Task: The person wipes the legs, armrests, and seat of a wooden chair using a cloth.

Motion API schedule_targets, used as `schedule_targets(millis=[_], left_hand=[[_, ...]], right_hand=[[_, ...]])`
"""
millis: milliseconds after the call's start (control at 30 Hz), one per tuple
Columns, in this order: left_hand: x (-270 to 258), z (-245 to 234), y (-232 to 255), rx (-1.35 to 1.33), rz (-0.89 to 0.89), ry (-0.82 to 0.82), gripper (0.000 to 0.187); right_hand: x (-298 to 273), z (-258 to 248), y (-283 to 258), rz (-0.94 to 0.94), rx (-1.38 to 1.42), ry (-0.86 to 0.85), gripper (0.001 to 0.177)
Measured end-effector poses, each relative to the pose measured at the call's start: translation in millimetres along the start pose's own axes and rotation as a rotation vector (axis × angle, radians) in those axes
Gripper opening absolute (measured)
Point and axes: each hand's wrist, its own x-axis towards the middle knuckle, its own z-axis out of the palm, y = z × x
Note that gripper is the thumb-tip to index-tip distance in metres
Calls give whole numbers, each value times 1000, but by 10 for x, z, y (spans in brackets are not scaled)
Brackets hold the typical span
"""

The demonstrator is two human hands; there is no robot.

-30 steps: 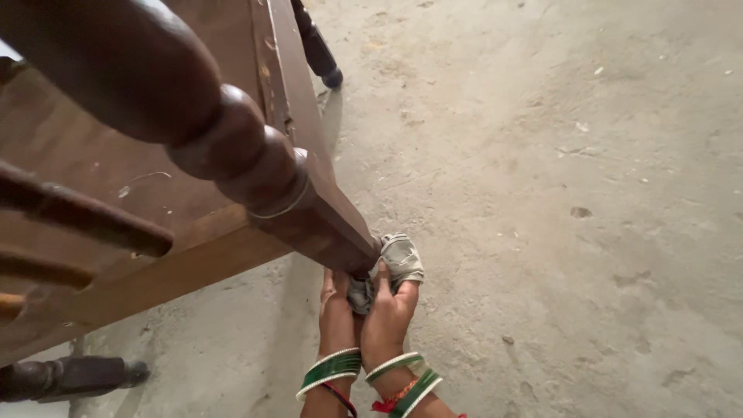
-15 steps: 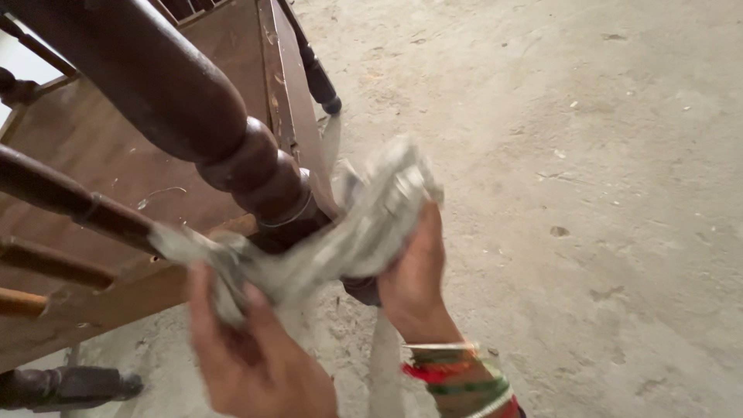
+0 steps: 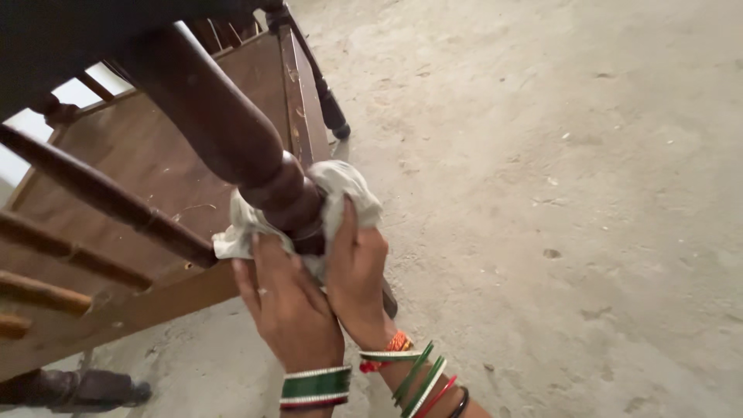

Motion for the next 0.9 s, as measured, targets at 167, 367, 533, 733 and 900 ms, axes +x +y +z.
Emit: schedule_targets(millis=[167, 367, 533, 733, 900], left_hand=[[-42, -135, 63, -143, -156, -53, 49], [873, -235, 189, -617, -230, 263, 47], [1144, -335, 133, -584, -150, 264, 46], [400, -151, 13, -320, -181, 22, 34], [85, -340, -212, -70, 61, -197, 36]], right_hand=[[-197, -115, 77, 179, -45, 21, 61], [521, 336, -972, -276, 222, -67, 40], [739, 592, -1262, -172, 136, -123, 40], [255, 94, -733, -354, -113, -81, 31], [58, -173, -693, -200, -239, -179, 30]])
